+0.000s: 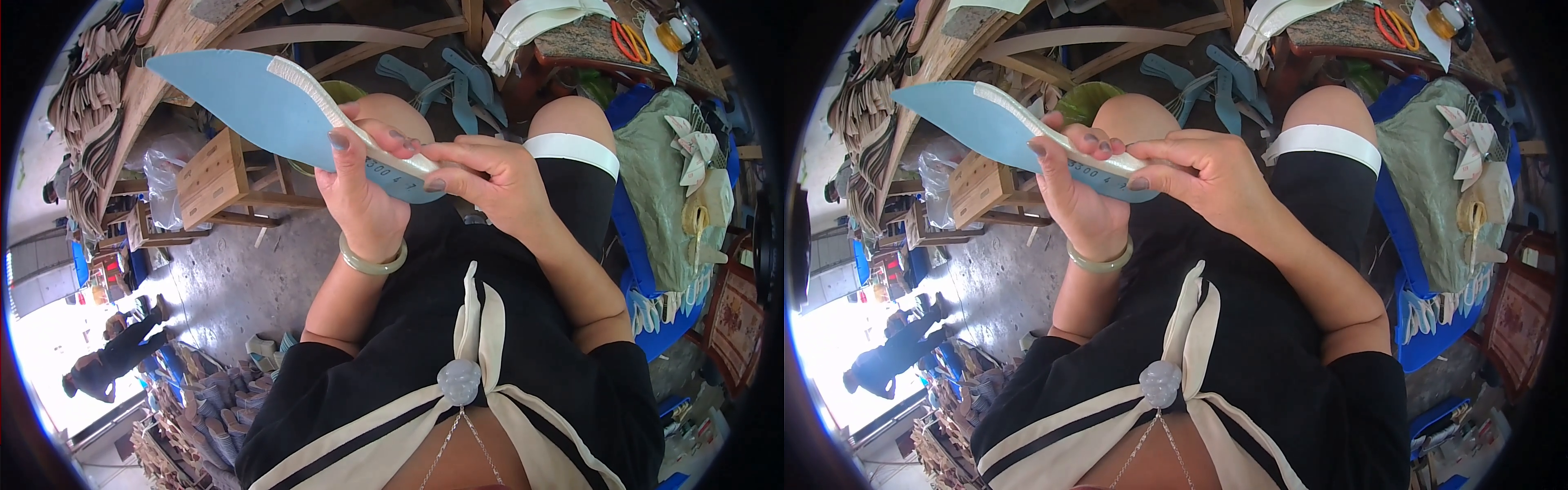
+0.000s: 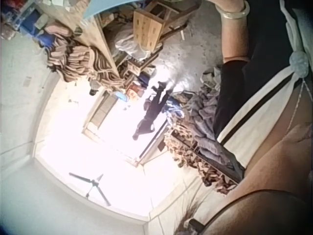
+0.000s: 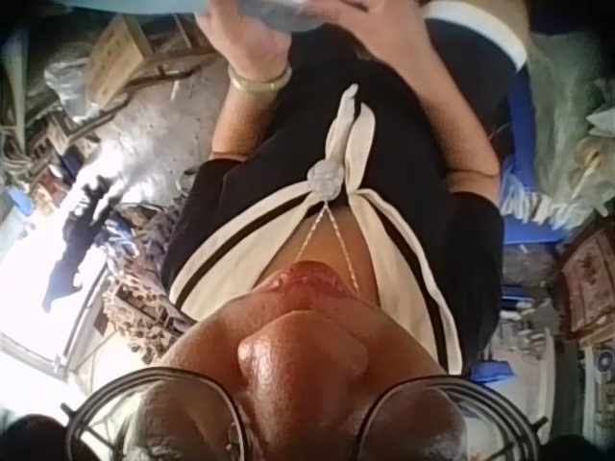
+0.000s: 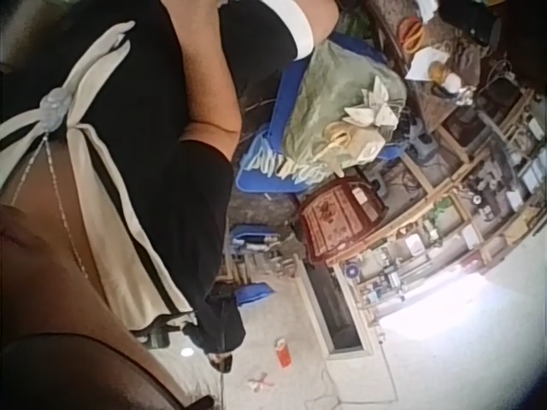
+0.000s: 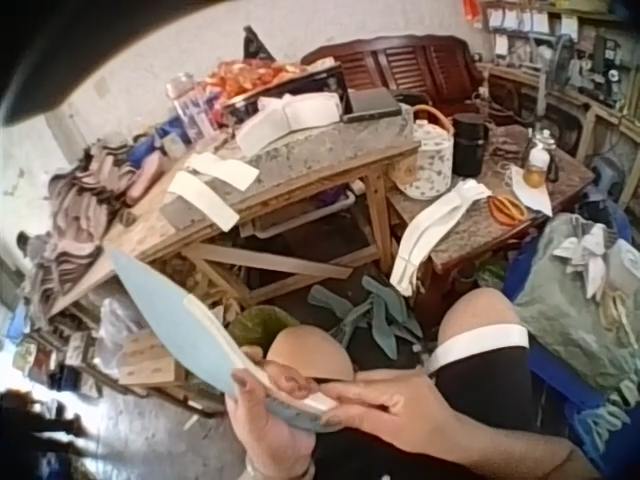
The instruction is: Preparing and assembling shoe insole components by applying adhesive strips and trimming materials.
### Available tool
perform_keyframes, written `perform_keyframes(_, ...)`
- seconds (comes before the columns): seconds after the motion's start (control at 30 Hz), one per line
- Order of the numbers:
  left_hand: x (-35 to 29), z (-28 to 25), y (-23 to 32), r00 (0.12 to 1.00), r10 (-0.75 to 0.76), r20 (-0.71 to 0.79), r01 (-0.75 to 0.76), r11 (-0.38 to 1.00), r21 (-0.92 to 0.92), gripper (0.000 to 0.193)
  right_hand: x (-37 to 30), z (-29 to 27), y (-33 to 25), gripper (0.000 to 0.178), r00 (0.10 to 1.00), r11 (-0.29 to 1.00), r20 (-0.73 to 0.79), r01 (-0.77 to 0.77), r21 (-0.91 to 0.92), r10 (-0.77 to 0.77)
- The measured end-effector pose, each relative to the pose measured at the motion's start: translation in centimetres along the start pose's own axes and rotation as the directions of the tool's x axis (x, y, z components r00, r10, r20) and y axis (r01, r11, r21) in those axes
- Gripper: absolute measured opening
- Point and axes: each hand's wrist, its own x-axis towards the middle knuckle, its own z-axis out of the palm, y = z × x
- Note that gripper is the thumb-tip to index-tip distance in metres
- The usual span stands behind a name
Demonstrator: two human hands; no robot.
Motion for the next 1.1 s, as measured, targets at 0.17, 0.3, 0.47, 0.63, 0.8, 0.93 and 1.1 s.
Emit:
perform_keyframes(0.17, 0.2, -1.2, -1.7, 0.994, -0.094, 0.059, 0.076, 0.964, 0.256, 0.046, 0.4, -0.1, 1.3, 0.025, 1.0, 0.977, -0.012, -0.021, -0.214, 0.018)
perform_keyframes(0.3, 2.3, -5.0, -0.1, 0.674, -0.709, 0.205, 0.346, 0.549, 0.761, 0.038, 0.7, -3.1, 1.7, 0.025, 0.996, 0.925, -0.063, 0.04, -0.377, -0.068)
perform_keyframes(0.47, 1.1, 0.6, 4.5, 0.665, -0.181, 0.725, -0.743, -0.057, 0.667, 0.042, 2.1, -3.8, -0.6, 0.018, 0.958, 0.584, 0.183, 0.281, -0.762, -0.222)
perform_keyframes(0.63, 7.1, 0.6, 2.1, 0.551, -0.444, 0.706, -0.816, -0.112, 0.567, 0.028, 4.1, -2.6, -2.4, 0.019, 0.9, 0.487, 0.326, 0.432, -0.759, -0.29)
perform_keyframes(0.8, 7.0, 0.2, 1.9, 0.513, -0.724, 0.461, -0.485, 0.199, 0.852, 0.027, 5.4, -6.6, -1.4, 0.022, 0.957, 0.972, 0.186, -0.206, -0.11, 0.224)
perform_keyframes(0.93, 6.4, 0.8, 1.9, 0.472, -0.803, 0.364, -0.224, 0.29, 0.93, 0.026, 4.2, -7.8, -0.3, 0.02, 0.977, 0.915, 0.098, -0.213, 0.343, 0.19)
perform_keyframes(1.1, 5.3, 1.2, 1.7, 0.501, -0.8, 0.329, 0.08, 0.422, 0.903, 0.029, 3.8, -8.1, 1.0, 0.021, 0.992, 0.884, -0.013, -0.108, 0.455, 0.128)
